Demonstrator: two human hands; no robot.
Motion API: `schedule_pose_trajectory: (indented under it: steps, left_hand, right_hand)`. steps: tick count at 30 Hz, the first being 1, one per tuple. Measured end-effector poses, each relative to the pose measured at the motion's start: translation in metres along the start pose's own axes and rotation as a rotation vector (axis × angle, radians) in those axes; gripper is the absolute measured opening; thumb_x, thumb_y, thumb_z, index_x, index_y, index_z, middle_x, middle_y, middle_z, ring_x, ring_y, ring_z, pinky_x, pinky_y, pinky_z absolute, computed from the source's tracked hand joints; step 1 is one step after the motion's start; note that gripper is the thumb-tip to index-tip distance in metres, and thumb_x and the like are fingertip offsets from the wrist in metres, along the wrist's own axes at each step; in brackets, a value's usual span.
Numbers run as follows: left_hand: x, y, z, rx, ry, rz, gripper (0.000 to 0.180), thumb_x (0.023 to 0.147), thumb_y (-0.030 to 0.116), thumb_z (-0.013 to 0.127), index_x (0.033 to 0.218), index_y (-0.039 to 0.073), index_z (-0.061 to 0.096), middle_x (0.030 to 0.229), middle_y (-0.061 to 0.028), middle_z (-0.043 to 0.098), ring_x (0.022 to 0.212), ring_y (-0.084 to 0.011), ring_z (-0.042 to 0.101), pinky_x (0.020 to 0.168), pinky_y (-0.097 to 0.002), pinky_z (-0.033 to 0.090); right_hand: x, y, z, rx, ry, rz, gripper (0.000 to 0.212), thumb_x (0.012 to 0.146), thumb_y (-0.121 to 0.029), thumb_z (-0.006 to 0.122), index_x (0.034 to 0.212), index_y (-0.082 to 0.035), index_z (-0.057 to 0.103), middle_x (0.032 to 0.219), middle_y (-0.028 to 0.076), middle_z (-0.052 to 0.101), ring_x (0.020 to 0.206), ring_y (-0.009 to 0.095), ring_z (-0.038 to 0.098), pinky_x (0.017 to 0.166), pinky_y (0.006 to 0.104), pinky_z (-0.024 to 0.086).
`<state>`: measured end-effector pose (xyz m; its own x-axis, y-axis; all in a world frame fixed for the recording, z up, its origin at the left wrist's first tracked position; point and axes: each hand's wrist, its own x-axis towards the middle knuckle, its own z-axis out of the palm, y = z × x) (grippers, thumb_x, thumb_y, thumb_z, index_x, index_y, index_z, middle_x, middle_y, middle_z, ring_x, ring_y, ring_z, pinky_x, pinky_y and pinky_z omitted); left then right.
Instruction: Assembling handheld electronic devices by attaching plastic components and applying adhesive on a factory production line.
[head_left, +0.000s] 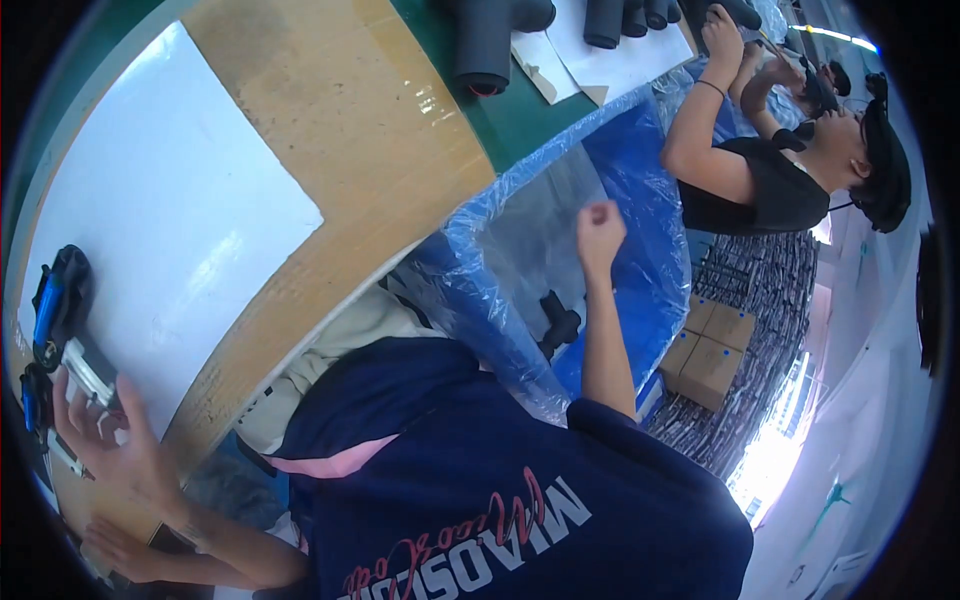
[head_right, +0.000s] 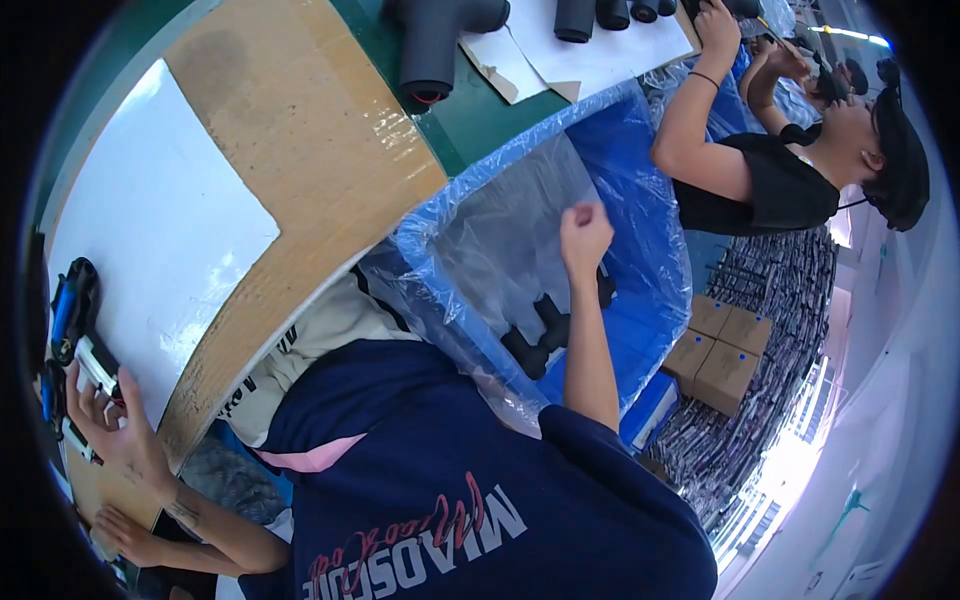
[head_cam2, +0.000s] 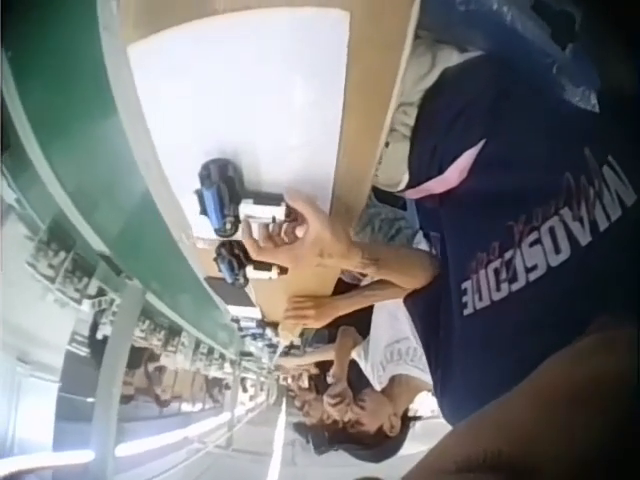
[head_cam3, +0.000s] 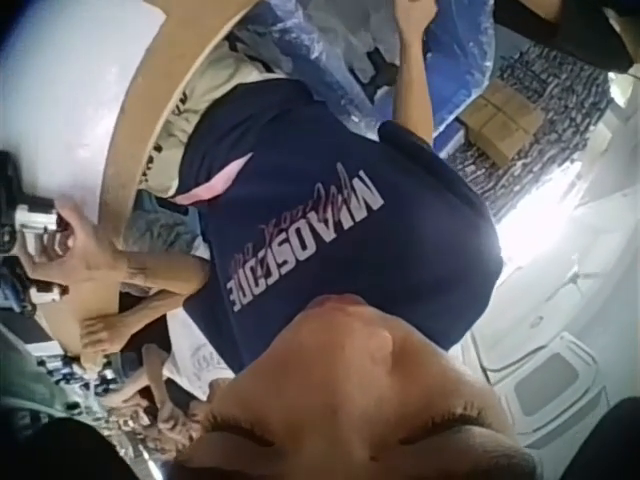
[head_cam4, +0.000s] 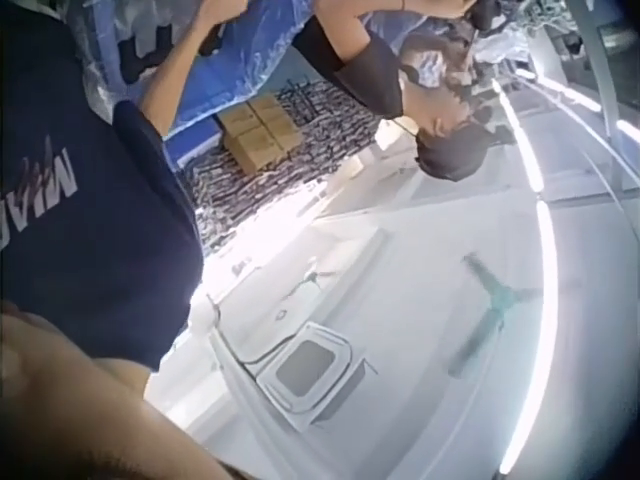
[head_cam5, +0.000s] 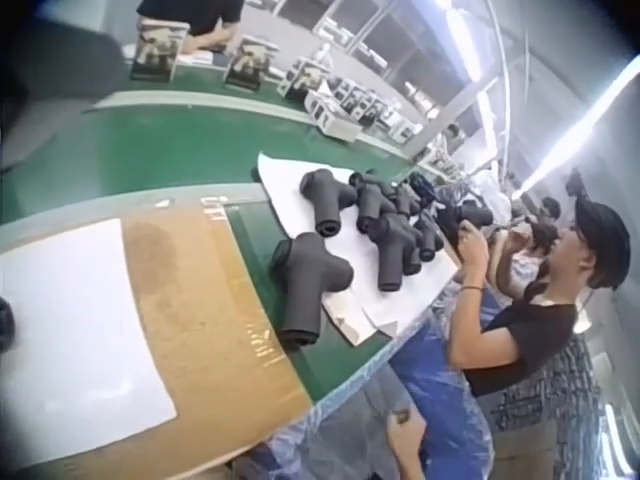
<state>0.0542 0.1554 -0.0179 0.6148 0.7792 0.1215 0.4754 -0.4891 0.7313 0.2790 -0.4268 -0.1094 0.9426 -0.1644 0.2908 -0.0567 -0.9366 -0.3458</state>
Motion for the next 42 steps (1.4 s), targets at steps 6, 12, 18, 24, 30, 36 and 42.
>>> schedule_pose_trajectory:
  steps: [6,12,18,24,30,36,42]
  left_hand:
    - [-0.053,0.055,0.011,-0.062,-0.094,-0.023,0.075,0.083,0.003,0.078,0.148,0.005,0.042,0.119,-0.0108,0.06,0.091,-0.0156,0.06,0.078,-0.0264,0.049]
    - [-0.011,0.044,-0.013,-0.284,-0.163,0.005,0.051,0.081,-0.003,0.075,0.129,0.001,0.057,0.107,-0.0077,0.063,0.093,-0.016,0.061,0.077,-0.026,0.049]
    - [0.025,0.03,-0.04,-0.261,-0.301,0.092,0.035,0.082,-0.006,0.074,0.116,0.001,0.067,0.109,-0.0059,0.066,0.098,-0.0156,0.064,0.076,-0.0251,0.049]
    - [0.012,0.014,-0.002,-0.348,-0.183,0.168,0.041,0.084,-0.006,0.073,0.123,0.004,0.068,0.11,-0.0062,0.068,0.093,-0.0115,0.065,0.065,-0.0207,0.048]
    - [0.014,0.024,0.006,-0.196,-0.129,0.198,0.044,0.085,-0.006,0.072,0.127,0.008,0.069,0.11,-0.0052,0.071,0.077,-0.0074,0.061,0.056,-0.0201,0.043]
    - [0.015,0.015,0.006,-0.178,-0.137,0.246,0.05,0.085,-0.005,0.073,0.132,0.012,0.068,0.115,-0.0053,0.072,0.07,-0.0062,0.057,0.054,-0.0198,0.041]
    - [0.016,0.015,0.007,-0.149,-0.133,0.255,0.05,0.086,-0.005,0.072,0.133,0.012,0.068,0.117,-0.0059,0.072,0.073,-0.0069,0.058,0.054,-0.0202,0.04]
  right_hand:
    - [-0.155,0.11,0.01,-0.66,-0.945,0.19,0.039,0.076,-0.017,0.069,0.11,0.003,0.064,0.116,0.029,0.067,0.106,0.046,0.067,0.092,0.053,0.054]
    - [-0.108,0.131,-0.02,-0.804,-0.839,0.196,0.033,0.082,-0.025,0.069,0.112,-0.011,0.069,0.123,0.016,0.07,0.119,0.038,0.065,0.093,0.0521,0.053]
    - [0.043,-0.074,-0.059,0.149,-1.08,0.087,0.027,0.075,-0.007,0.074,0.101,-0.001,0.071,0.085,0.006,0.066,0.084,0.015,0.065,0.074,0.0284,0.051]
    - [0.09,-0.165,-0.115,0.445,-0.982,-0.313,0.026,0.084,-0.009,0.072,0.107,0.001,0.067,0.09,0.001,0.058,0.076,0.008,0.055,0.071,0.0221,0.043]
    - [0.055,-0.246,-0.057,0.985,-0.742,0.005,0.033,0.095,-0.018,0.068,0.121,0.001,0.061,0.111,0.006,0.062,0.095,0.011,0.059,0.08,0.0232,0.047]
    - [-0.015,-0.303,-0.064,0.671,-0.991,-0.369,0.042,0.088,-0.011,0.075,0.126,0.0,0.061,0.116,0.007,0.065,0.103,0.013,0.062,0.085,0.027,0.051]
    - [-0.023,-0.316,-0.073,0.303,-0.853,-0.833,0.046,0.082,-0.001,0.077,0.125,-0.002,0.063,0.111,0.007,0.066,0.089,0.015,0.064,0.072,0.0266,0.051]
